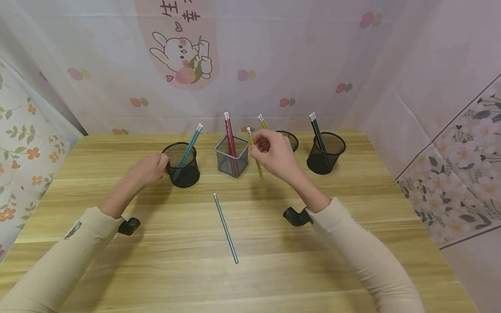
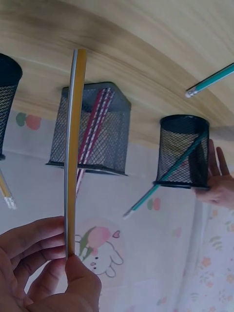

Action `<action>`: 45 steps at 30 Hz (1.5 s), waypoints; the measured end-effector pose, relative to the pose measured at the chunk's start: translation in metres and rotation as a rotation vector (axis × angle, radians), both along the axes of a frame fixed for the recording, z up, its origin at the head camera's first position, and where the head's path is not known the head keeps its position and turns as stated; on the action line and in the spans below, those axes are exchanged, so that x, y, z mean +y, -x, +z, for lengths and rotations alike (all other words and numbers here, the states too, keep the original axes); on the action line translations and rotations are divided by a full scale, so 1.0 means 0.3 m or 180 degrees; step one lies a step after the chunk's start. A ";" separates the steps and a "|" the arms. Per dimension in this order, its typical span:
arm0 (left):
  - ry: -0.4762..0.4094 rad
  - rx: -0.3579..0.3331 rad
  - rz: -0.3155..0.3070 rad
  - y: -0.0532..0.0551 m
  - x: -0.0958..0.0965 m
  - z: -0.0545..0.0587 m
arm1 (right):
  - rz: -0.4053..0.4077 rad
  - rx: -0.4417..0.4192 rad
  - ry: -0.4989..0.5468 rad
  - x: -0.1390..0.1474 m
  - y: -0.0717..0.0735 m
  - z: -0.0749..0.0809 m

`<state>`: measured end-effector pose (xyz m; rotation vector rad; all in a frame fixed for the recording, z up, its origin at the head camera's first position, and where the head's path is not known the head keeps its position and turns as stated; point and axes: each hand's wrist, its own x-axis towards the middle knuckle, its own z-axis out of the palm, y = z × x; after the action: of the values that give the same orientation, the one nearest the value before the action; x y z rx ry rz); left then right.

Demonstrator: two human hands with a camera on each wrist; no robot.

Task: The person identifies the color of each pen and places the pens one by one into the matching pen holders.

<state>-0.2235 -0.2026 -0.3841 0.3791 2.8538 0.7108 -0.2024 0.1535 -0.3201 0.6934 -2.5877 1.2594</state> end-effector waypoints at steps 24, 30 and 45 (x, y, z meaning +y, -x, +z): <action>0.0132 0.0173 -0.0213 0.002 -0.004 -0.004 | -0.0411 0.0426 0.0417 0.125 0.071 0.094; 0.0141 0.0138 -0.0211 0.000 -0.008 0.000 | -0.0594 0.0572 0.0608 0.157 0.105 0.117; 0.0273 0.0153 -0.0250 0.002 -0.004 0.003 | -0.0857 0.0697 0.0795 0.204 0.152 0.107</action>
<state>-0.2242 -0.2038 -0.3832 0.4988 2.8840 0.5706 -0.2481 0.2148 -0.2879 0.3950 -2.2100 1.3066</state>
